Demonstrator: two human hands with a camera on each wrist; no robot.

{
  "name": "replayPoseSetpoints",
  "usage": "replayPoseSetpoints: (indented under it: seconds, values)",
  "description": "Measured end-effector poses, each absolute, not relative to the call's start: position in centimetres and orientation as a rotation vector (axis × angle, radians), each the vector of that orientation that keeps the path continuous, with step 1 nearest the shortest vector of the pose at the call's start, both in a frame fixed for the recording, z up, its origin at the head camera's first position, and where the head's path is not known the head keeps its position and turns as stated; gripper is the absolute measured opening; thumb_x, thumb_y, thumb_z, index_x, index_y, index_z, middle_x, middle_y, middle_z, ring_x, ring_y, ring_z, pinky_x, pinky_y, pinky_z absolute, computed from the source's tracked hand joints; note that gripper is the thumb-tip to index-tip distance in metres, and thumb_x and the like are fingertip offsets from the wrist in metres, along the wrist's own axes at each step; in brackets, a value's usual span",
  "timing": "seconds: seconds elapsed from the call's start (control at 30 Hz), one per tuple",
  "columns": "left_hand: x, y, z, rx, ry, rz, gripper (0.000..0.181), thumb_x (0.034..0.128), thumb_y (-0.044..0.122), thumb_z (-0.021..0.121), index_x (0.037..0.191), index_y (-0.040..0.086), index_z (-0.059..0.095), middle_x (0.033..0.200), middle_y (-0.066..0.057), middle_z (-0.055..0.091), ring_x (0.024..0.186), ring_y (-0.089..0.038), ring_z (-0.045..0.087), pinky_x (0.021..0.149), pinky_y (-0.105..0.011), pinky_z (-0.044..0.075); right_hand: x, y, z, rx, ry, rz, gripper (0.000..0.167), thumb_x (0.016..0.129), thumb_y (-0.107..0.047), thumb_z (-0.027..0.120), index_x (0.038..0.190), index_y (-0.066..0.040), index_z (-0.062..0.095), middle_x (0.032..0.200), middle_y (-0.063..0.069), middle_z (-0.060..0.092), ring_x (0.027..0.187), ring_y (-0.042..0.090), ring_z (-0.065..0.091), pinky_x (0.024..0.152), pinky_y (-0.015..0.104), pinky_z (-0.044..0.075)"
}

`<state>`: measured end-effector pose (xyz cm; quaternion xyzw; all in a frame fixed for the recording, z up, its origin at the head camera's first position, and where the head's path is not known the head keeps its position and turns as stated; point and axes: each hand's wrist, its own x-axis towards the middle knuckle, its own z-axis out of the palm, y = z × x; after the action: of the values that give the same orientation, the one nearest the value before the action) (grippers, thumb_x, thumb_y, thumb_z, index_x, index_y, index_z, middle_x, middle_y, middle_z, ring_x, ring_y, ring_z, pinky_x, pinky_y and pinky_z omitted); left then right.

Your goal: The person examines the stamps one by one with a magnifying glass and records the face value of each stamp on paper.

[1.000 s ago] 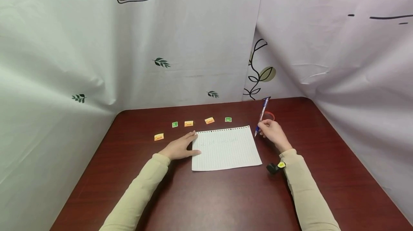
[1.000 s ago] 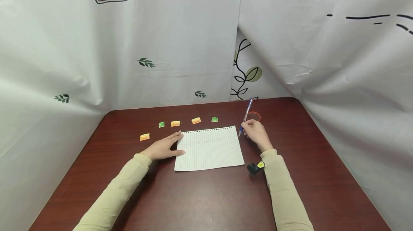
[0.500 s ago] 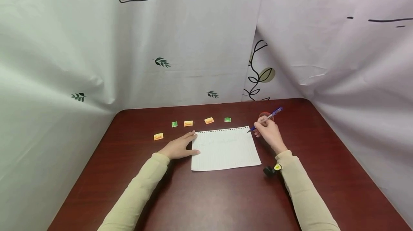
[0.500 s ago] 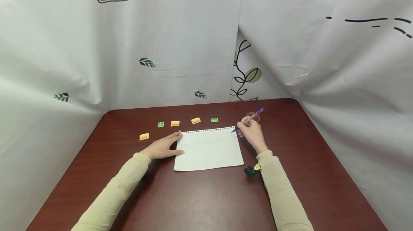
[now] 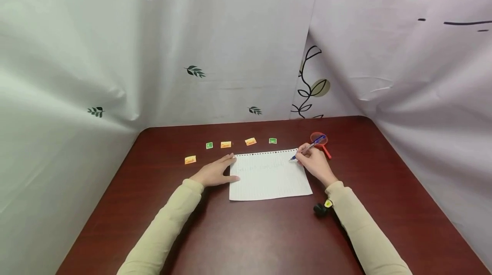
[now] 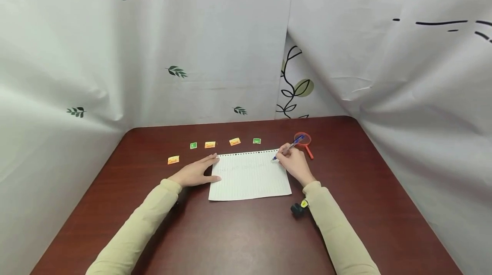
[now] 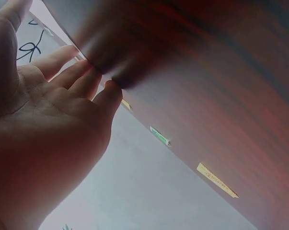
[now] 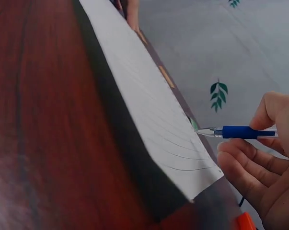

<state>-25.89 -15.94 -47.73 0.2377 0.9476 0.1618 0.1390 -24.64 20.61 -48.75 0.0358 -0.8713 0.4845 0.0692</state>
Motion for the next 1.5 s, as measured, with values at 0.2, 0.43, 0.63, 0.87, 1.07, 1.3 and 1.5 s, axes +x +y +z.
replayPoseSetpoints:
  seconds: [0.2,0.43,0.63,0.87,1.07,1.3,1.5]
  values:
    - [-25.89,-15.89,-47.80,0.683,2.736,0.448,0.087,0.0906,0.056,0.068,0.158,0.013,0.034,0.167,-0.003,0.022,0.152,-0.023,0.024,0.114,-0.047,0.036,-24.62,20.49,-49.16,0.156,-2.618,1.439,0.007,0.092,-0.013,0.065,0.098,-0.009,0.063,0.077,0.005,0.067,0.062,0.015,0.058,0.051,0.026,0.042]
    - [-25.97,-15.83,-47.71,0.668,2.748,0.468,0.088,0.0893,0.056,0.070,0.158,0.012,0.036,0.166,-0.004,0.024,0.151,-0.025,0.026,0.113,-0.049,0.037,-24.53,20.60,-48.88,0.157,-2.653,1.434,0.005,0.093,-0.014,0.062,0.096,-0.010,0.064,0.076,0.005,0.067,0.062,0.015,0.056,0.052,0.026,0.040]
    - [-25.98,-15.81,-47.85,0.669,2.743,0.457,0.087,0.0899,0.055,0.069,0.158,0.013,0.036,0.166,-0.003,0.023,0.151,-0.023,0.025,0.114,-0.048,0.036,-24.29,20.68,-48.78,0.133,-2.706,1.411,0.008,0.094,-0.019,0.060,0.093,-0.011,0.061,0.071,0.003,0.064,0.059,0.014,0.049,0.051,0.025,0.035]
    - [-25.84,-15.72,-47.83,0.677,2.730,0.481,0.086,0.0902,0.054,0.070,0.158,0.012,0.036,0.166,-0.004,0.024,0.151,-0.024,0.026,0.113,-0.048,0.037,-24.19,20.81,-48.85,0.120,-2.645,1.379,0.006,0.093,-0.016,0.061,0.094,-0.011,0.063,0.070,0.001,0.063,0.061,0.013,0.054,0.053,0.024,0.038]
    - [-25.83,-15.78,-47.56,0.663,2.735,0.484,0.086,0.0900,0.054,0.070,0.158,0.013,0.036,0.166,-0.003,0.023,0.151,-0.023,0.026,0.113,-0.048,0.036,-24.38,20.75,-48.94,0.148,-2.622,1.371,0.006,0.093,-0.015,0.061,0.094,-0.009,0.062,0.070,-0.001,0.058,0.059,0.012,0.048,0.053,0.024,0.036]
    - [-25.79,-15.73,-47.56,0.657,2.731,0.482,0.087,0.0900,0.053,0.070,0.158,0.012,0.036,0.166,-0.004,0.023,0.151,-0.024,0.026,0.114,-0.048,0.036,-24.32,20.76,-49.02,0.151,-2.646,1.380,0.006,0.093,-0.015,0.061,0.094,-0.009,0.063,0.067,0.000,0.056,0.057,0.013,0.045,0.051,0.024,0.034]
    - [-25.88,-15.70,-47.59,0.654,2.731,0.471,0.086,0.0901,0.052,0.070,0.158,0.012,0.035,0.166,-0.004,0.024,0.151,-0.023,0.025,0.114,-0.047,0.036,-24.35,20.95,-48.93,0.150,-2.654,1.351,0.006,0.093,-0.014,0.061,0.094,-0.009,0.064,0.067,0.000,0.059,0.058,0.013,0.048,0.051,0.024,0.035]
